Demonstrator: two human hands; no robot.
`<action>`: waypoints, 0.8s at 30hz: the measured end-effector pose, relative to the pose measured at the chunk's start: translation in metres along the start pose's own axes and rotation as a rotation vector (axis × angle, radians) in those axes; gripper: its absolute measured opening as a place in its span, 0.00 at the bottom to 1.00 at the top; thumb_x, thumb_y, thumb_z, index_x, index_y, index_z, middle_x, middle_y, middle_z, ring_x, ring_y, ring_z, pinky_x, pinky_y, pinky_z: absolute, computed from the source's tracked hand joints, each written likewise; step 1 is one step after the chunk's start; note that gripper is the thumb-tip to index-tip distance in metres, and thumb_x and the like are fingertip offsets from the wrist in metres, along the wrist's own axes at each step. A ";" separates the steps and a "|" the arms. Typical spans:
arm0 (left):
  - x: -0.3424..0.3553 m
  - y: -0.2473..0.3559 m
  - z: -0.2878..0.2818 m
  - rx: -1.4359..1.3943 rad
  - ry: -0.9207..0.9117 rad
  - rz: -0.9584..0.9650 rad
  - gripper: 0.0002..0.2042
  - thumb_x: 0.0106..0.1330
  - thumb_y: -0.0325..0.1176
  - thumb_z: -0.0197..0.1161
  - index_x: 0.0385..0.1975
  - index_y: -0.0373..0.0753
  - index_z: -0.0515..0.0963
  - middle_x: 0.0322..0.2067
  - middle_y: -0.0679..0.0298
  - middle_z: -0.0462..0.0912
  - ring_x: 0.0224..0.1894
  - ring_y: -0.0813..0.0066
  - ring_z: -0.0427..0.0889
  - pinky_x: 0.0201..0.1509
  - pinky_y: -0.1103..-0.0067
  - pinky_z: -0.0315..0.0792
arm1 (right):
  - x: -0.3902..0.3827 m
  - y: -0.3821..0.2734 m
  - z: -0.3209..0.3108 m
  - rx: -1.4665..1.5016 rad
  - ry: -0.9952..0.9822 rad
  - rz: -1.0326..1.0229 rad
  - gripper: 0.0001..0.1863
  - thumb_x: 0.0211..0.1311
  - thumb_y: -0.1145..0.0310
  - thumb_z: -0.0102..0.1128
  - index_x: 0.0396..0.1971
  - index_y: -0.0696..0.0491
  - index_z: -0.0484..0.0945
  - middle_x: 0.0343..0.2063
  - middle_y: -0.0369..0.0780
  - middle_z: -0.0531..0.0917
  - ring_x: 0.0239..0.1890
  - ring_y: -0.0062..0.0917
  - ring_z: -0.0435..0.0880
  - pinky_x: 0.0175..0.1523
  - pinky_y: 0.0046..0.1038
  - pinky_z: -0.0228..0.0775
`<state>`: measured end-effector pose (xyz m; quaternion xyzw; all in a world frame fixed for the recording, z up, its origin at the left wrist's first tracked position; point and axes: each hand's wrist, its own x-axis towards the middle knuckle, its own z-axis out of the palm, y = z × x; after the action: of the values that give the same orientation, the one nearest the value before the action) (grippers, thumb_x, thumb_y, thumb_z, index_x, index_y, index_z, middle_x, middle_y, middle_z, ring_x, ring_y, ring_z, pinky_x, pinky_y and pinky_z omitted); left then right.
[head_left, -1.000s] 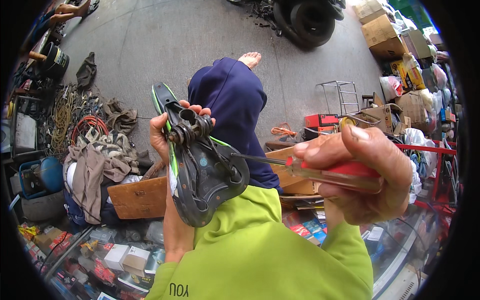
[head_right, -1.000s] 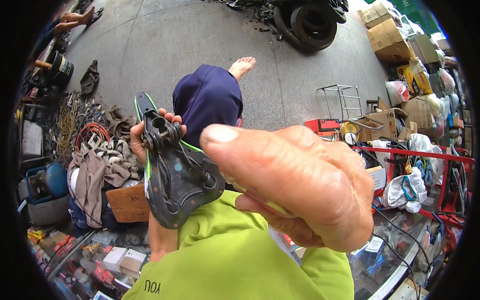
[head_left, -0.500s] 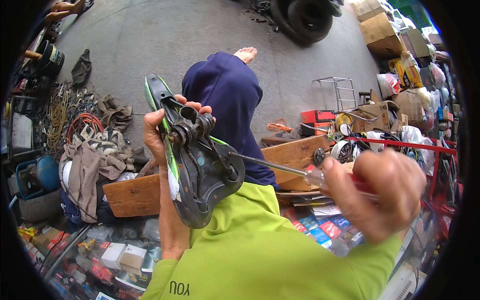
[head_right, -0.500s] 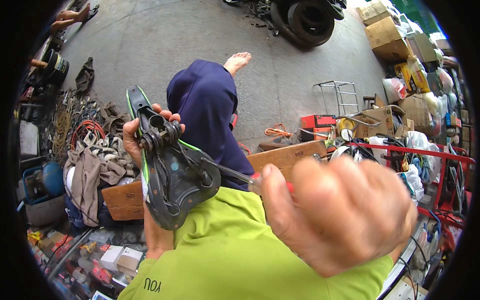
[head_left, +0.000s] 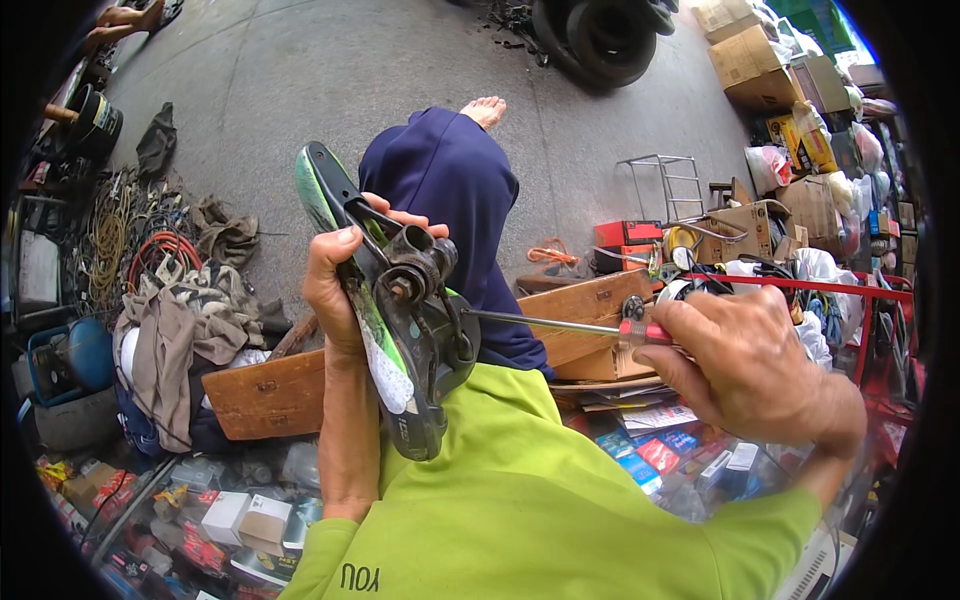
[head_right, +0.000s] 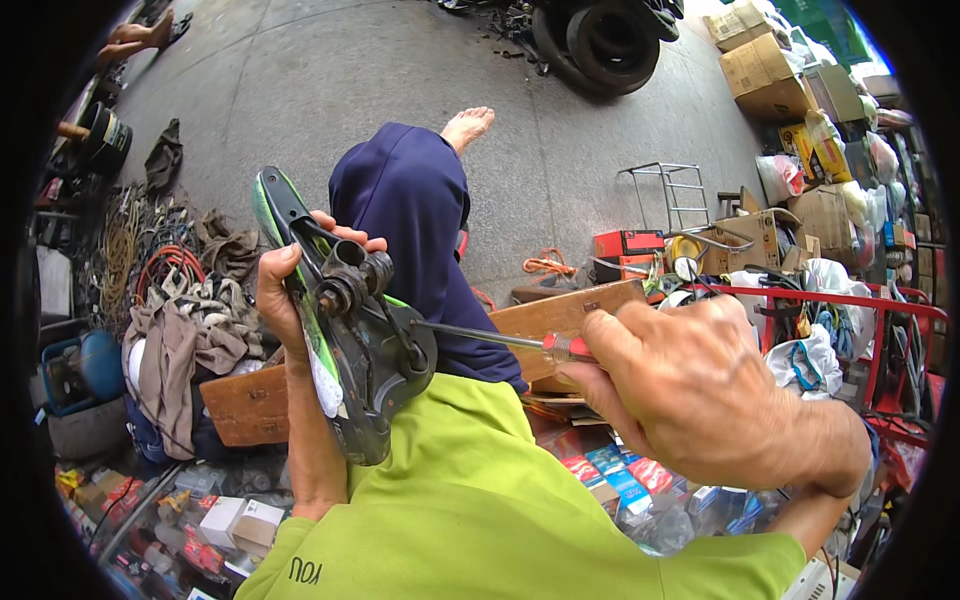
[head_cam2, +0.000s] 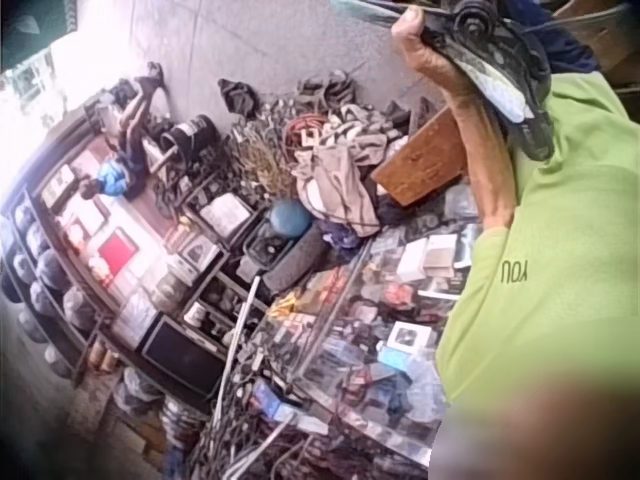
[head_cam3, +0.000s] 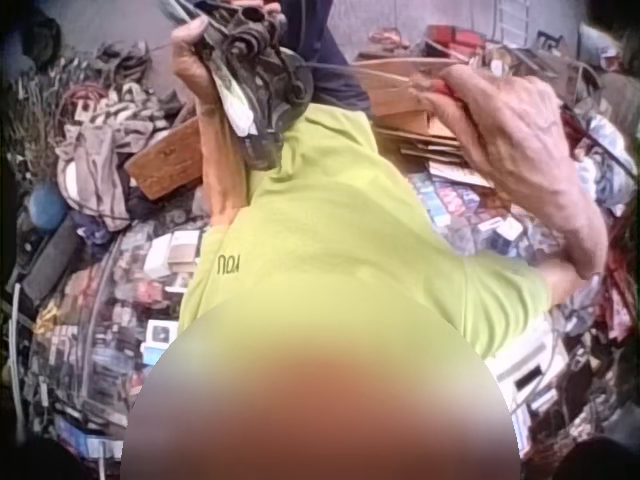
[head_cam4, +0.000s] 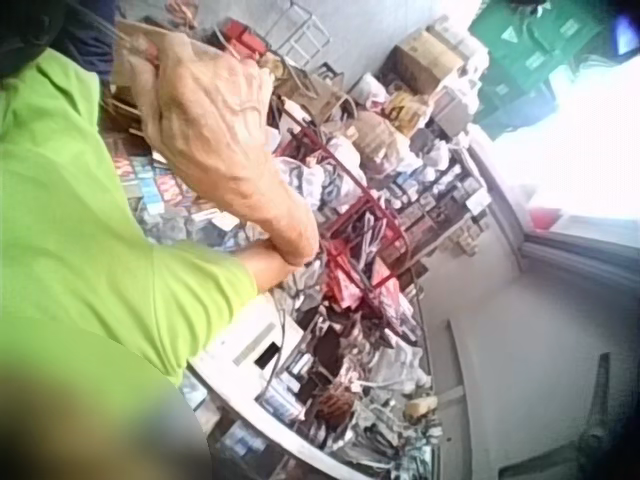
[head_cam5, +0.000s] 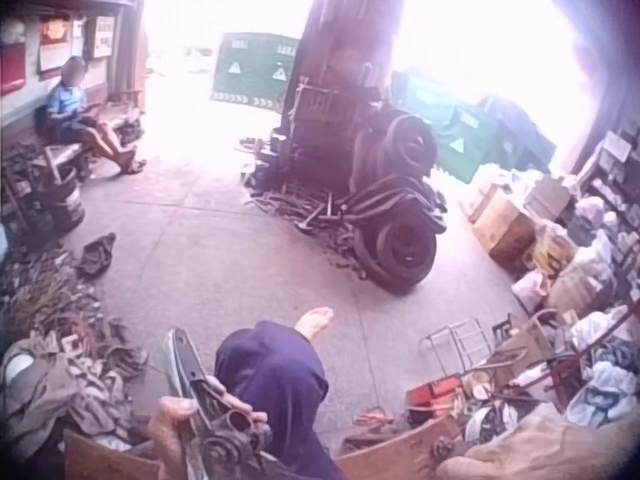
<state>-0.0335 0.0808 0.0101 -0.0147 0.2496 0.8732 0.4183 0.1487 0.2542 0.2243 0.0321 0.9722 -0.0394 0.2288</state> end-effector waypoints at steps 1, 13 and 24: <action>0.001 0.000 -0.003 0.002 0.012 0.007 0.22 0.60 0.42 0.53 0.49 0.30 0.73 0.39 0.43 0.84 0.44 0.45 0.85 0.54 0.58 0.79 | 0.000 -0.004 0.012 -0.158 0.204 -0.041 0.11 0.64 0.65 0.63 0.40 0.58 0.80 0.22 0.37 0.78 0.18 0.24 0.76 0.22 0.28 0.60; 0.009 0.002 -0.024 -0.132 -0.080 -0.043 0.24 0.57 0.43 0.54 0.50 0.33 0.72 0.40 0.45 0.84 0.44 0.45 0.85 0.50 0.60 0.82 | 0.004 -0.004 0.026 -0.431 0.357 -0.369 0.10 0.60 0.68 0.64 0.29 0.61 0.79 0.16 0.34 0.69 0.16 0.21 0.70 0.19 0.23 0.55; 0.003 -0.003 -0.011 -0.020 -0.038 -0.037 0.24 0.57 0.41 0.52 0.51 0.34 0.71 0.40 0.42 0.83 0.46 0.44 0.84 0.50 0.59 0.82 | 0.005 0.001 0.020 0.223 0.077 0.031 0.14 0.64 0.63 0.63 0.26 0.56 0.71 0.17 0.43 0.77 0.19 0.41 0.78 0.22 0.43 0.65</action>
<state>-0.0355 0.0800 -0.0017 -0.0071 0.2324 0.8679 0.4390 0.1528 0.2538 0.2045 0.0742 0.9691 -0.1426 0.1869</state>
